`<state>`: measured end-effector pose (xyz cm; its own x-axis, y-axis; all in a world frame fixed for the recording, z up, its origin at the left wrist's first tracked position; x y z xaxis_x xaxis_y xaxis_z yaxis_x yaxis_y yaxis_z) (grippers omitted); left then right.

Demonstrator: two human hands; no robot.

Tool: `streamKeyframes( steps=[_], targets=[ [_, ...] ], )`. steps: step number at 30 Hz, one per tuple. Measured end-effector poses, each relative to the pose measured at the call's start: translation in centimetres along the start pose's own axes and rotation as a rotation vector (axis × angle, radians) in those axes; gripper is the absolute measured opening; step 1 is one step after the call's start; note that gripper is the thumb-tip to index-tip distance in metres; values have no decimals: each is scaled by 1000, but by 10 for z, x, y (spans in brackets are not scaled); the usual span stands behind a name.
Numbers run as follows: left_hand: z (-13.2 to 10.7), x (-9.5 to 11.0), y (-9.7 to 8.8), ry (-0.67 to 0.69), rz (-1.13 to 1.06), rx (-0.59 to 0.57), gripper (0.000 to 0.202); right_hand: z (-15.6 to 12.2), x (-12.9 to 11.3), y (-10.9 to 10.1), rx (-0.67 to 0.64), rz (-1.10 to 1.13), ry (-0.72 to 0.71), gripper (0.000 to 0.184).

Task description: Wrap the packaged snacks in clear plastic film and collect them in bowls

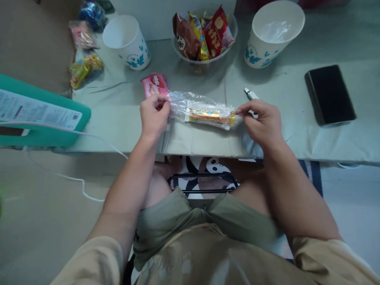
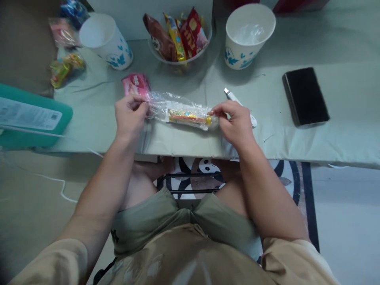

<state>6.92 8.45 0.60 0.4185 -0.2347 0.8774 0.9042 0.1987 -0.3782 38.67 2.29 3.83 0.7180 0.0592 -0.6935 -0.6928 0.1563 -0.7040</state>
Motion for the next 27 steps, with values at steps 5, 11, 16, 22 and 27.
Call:
streamKeyframes(
  steps=[5,11,16,22,27],
  targets=[
    [0,-1,-4,25,10,-9,14,-2,13,-31,242,12,48,20],
    [4,-3,10,71,25,-55,42,-7,-16,2,-13,48,-83,36],
    [4,11,5,180,113,-18,27,-5,-23,2,-3,-40,-32,16],
    [4,29,-4,298,80,26,23,-14,-18,-18,104,222,-41,17],
    [2,42,15,383,140,-193,33,-22,-26,-8,-223,327,-80,19]
  ],
)
Point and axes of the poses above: each hand's wrist, its own z-axis towards the middle knuckle, its own y-axis out of the palm, x = y × z, the point moved 8 cm from there along z, towards the middle knuckle, and after that the axes turned 7 degrees about y, right-handed, at the moved point
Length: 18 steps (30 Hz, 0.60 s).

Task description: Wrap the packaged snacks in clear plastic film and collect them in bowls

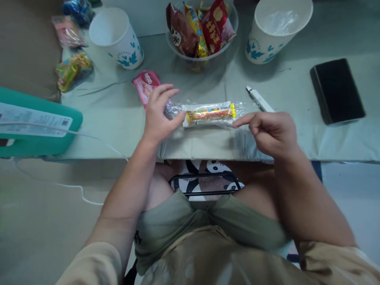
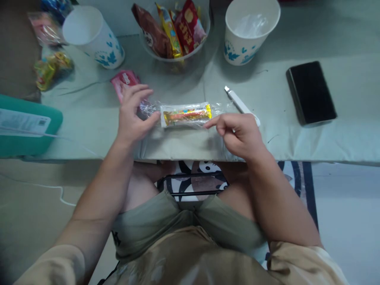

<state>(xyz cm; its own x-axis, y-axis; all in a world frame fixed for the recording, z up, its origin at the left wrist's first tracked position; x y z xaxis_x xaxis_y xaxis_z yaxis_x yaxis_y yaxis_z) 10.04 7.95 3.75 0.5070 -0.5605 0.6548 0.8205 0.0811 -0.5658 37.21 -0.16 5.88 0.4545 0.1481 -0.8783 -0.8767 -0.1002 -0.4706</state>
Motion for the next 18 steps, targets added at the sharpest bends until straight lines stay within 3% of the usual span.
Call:
streamKeyframes(
  steps=[4,7,9,13,14,15,16,18],
  targets=[
    [-4,33,-11,249,34,40,2,-11,-9,22,-419,-62,-23,15],
    [-15,58,-23,335,-38,33,7,-15,-4,33,-546,-142,46,28],
    [-22,67,-20,256,-87,-140,9,-12,1,35,-503,-221,89,34],
    [-57,72,14,-12,-168,-783,12,-4,0,41,-342,-405,62,35],
    [-65,71,19,-84,-179,-881,14,-2,-1,44,-322,-439,54,37],
    [-68,68,20,-130,-173,-898,17,-1,-1,48,-306,-463,52,41],
    [-65,65,18,-145,-140,-828,21,1,-1,51,-288,-477,53,45],
    [-47,56,0,-101,0,-503,19,5,-4,55,-224,-460,45,51]
  ],
)
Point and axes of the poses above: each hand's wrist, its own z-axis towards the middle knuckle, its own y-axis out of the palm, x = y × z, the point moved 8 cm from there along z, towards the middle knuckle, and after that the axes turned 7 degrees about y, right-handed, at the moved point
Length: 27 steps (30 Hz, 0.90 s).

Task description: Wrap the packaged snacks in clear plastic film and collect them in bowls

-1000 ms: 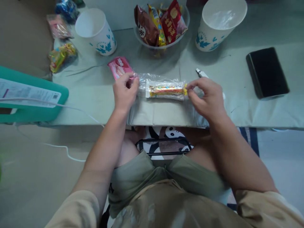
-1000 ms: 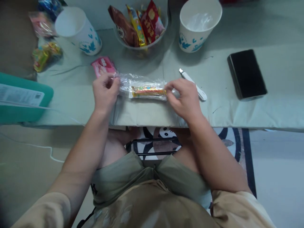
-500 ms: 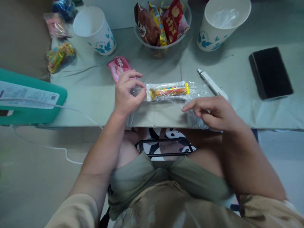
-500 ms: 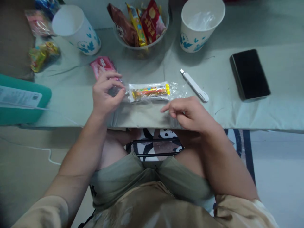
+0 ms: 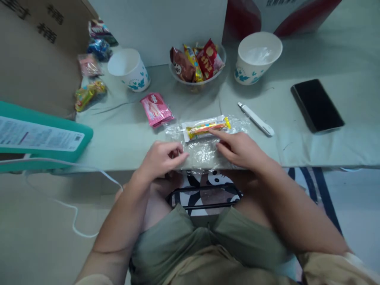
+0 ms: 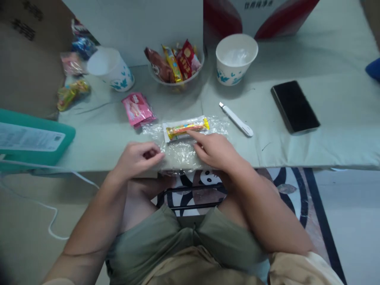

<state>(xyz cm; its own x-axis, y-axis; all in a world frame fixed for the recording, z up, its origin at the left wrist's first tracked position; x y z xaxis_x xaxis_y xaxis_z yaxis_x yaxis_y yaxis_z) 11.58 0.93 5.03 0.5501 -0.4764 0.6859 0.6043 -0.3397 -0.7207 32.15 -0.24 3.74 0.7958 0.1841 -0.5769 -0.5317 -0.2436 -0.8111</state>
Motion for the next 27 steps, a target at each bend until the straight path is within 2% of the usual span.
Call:
streamKeyframes(
  steps=[1,2,3,5,6,9,11,13,17,19,21,23,25,27],
  targets=[
    [2,-4,-14,11,78,178,13,3,-2,-1,48,29,-6,52],
    [2,-9,-24,16,151,322,15,5,-5,-4,104,67,-20,52],
    [3,-14,-31,11,214,415,30,7,-8,-7,163,105,-45,50],
    [11,-25,-33,-8,291,456,55,11,-15,-11,261,142,-116,44],
    [16,-30,-32,-16,306,437,53,12,-18,-11,283,127,-152,39],
    [30,-35,-27,-5,236,405,10,20,-23,-1,240,-16,-195,31],
    [36,-33,-22,6,51,392,12,24,-22,6,203,-116,-169,47],
    [39,-34,-14,-45,-254,380,14,29,-21,9,213,-172,-144,66],
    [40,-40,14,-300,-944,359,16,38,-19,10,235,-164,-100,82],
    [40,-40,20,-413,-1148,403,16,42,-17,9,253,-133,-55,78],
    [39,-41,17,-507,-1239,489,17,42,-15,7,278,-102,-35,65],
    [37,-42,13,-595,-1289,550,15,41,-18,8,267,-68,-76,52],
    [37,-39,14,-684,-1362,545,14,40,-22,10,230,-29,-136,46],
    [38,-33,20,-753,-1460,487,17,40,-22,13,212,-8,-151,43]
  ],
)
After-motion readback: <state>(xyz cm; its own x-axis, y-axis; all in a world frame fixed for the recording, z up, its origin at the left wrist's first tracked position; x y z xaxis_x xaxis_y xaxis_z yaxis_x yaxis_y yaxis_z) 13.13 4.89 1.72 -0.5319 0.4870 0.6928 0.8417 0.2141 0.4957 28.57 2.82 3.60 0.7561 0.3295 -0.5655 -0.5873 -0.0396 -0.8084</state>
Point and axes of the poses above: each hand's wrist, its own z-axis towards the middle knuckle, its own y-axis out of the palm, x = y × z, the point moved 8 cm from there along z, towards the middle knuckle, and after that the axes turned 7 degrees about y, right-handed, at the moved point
